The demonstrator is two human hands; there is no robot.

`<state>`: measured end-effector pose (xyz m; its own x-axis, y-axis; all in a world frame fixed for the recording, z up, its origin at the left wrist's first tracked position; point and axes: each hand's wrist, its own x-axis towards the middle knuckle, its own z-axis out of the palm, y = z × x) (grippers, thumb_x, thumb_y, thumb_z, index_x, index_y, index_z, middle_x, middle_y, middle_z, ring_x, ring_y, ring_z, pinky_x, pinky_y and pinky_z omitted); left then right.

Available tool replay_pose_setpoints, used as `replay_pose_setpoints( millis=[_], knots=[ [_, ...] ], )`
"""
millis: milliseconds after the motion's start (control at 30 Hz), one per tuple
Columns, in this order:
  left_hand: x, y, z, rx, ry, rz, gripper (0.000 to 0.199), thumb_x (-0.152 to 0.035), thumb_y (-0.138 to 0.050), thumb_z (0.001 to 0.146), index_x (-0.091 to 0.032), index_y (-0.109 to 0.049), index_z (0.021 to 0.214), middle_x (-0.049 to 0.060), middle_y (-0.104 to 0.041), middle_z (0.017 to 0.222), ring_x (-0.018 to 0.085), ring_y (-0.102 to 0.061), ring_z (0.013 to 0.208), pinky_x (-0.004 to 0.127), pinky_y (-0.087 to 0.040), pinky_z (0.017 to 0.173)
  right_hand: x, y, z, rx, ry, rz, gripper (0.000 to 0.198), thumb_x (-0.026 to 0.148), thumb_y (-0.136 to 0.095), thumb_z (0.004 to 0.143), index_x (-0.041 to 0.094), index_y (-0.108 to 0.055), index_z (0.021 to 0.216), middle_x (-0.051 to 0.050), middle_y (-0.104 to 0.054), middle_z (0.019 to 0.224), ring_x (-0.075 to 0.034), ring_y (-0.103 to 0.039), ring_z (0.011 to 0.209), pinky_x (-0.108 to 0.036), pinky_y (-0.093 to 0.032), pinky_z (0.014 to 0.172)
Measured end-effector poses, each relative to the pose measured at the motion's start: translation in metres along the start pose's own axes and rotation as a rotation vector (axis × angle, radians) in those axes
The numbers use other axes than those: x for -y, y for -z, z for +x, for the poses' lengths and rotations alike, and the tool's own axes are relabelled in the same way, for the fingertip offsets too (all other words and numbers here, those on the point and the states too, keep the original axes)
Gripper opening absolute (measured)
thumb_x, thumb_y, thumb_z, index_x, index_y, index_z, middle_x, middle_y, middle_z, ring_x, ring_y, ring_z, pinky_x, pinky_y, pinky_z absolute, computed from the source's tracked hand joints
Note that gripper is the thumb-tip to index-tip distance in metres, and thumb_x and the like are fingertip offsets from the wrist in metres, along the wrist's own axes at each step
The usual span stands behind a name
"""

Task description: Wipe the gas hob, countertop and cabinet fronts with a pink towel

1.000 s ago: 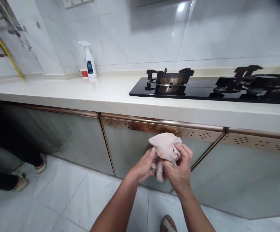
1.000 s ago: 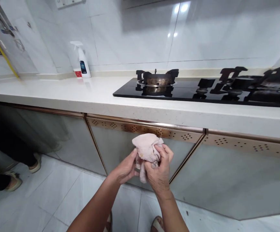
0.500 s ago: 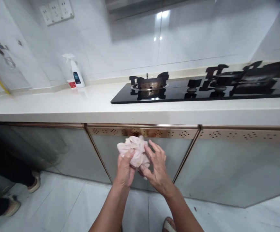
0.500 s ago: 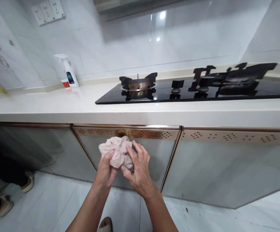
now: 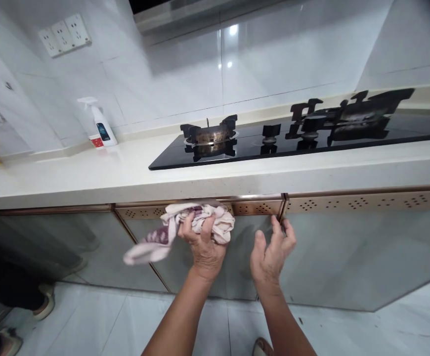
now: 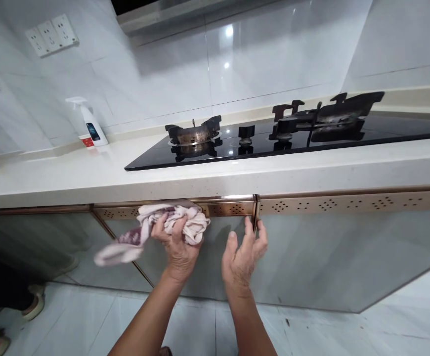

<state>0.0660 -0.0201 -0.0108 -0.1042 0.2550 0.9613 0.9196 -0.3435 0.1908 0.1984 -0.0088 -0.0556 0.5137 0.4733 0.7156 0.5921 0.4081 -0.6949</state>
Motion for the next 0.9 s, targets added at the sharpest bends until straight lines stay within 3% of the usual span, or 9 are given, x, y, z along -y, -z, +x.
replay_pose_setpoints(
  millis=[167,267,400,500,633,767,900],
  knots=[
    [0.005,-0.002,-0.043,0.125,-0.089,0.033,0.031,-0.026,-0.076,0.081,-0.028,-0.073,0.112,0.012,-0.041,0.135,0.032,-0.041,0.124,0.051,-0.04,0.109,-0.001,-0.003,-0.005,0.02,0.003,-0.111,0.06,0.042,-0.045,0.103,0.021,-0.038,0.159,-0.025,-0.016,0.168,-0.044,-0.016,0.156,-0.081,-0.023,0.112],
    [0.019,0.004,-0.061,0.233,-0.157,0.04,0.038,-0.022,-0.076,0.077,-0.03,-0.074,0.114,0.012,-0.044,0.134,0.031,-0.045,0.12,0.047,-0.044,0.105,-0.009,-0.003,-0.005,0.008,-0.017,-0.171,0.062,0.044,-0.047,0.102,0.025,-0.037,0.16,-0.025,-0.014,0.17,-0.047,-0.012,0.157,-0.086,-0.02,0.108],
    [0.047,0.019,-0.067,0.327,-0.231,0.055,0.046,-0.018,-0.075,0.072,-0.033,-0.075,0.116,0.01,-0.05,0.131,0.028,-0.051,0.116,0.042,-0.048,0.1,-0.019,-0.004,-0.003,0.07,0.001,-0.175,0.068,0.044,-0.044,0.103,0.028,-0.023,0.165,-0.025,-0.012,0.17,-0.048,-0.011,0.157,-0.089,-0.021,0.105],
    [0.063,0.031,-0.052,0.279,-0.241,0.058,0.04,-0.022,-0.076,0.075,-0.032,-0.076,0.113,0.01,-0.053,0.127,0.029,-0.053,0.118,0.045,-0.048,0.103,-0.022,-0.005,-0.003,0.113,0.053,-0.18,0.073,0.043,-0.046,0.102,0.026,-0.015,0.167,-0.026,-0.004,0.171,-0.049,-0.004,0.157,-0.087,-0.024,0.106],
    [0.072,0.041,-0.01,0.17,-0.216,0.042,0.034,-0.03,-0.078,0.078,-0.029,-0.074,0.112,0.012,-0.051,0.129,0.03,-0.053,0.121,0.048,-0.046,0.106,-0.023,-0.006,-0.002,0.125,0.109,-0.196,0.08,0.042,-0.05,0.101,0.026,-0.008,0.167,-0.024,0.005,0.172,-0.05,0.002,0.157,-0.084,-0.027,0.108],
    [0.078,0.048,0.029,0.054,-0.168,0.13,0.041,-0.041,-0.081,0.078,-0.027,-0.07,0.115,0.013,-0.051,0.135,0.033,-0.051,0.127,0.053,-0.038,0.112,-0.022,-0.006,-0.002,0.14,0.103,-0.208,0.084,0.042,-0.053,0.1,0.025,-0.006,0.167,-0.025,0.005,0.171,-0.052,0.001,0.156,-0.084,-0.028,0.107],
    [0.084,0.05,0.035,-0.063,-0.028,0.194,0.052,-0.047,-0.078,0.081,-0.023,-0.062,0.124,0.015,-0.049,0.138,0.034,-0.05,0.13,0.056,-0.034,0.115,-0.021,-0.006,-0.003,0.133,0.102,-0.203,0.086,0.041,-0.054,0.098,0.026,-0.005,0.167,-0.025,0.006,0.171,-0.053,0.001,0.156,-0.086,-0.029,0.104]
  ],
)
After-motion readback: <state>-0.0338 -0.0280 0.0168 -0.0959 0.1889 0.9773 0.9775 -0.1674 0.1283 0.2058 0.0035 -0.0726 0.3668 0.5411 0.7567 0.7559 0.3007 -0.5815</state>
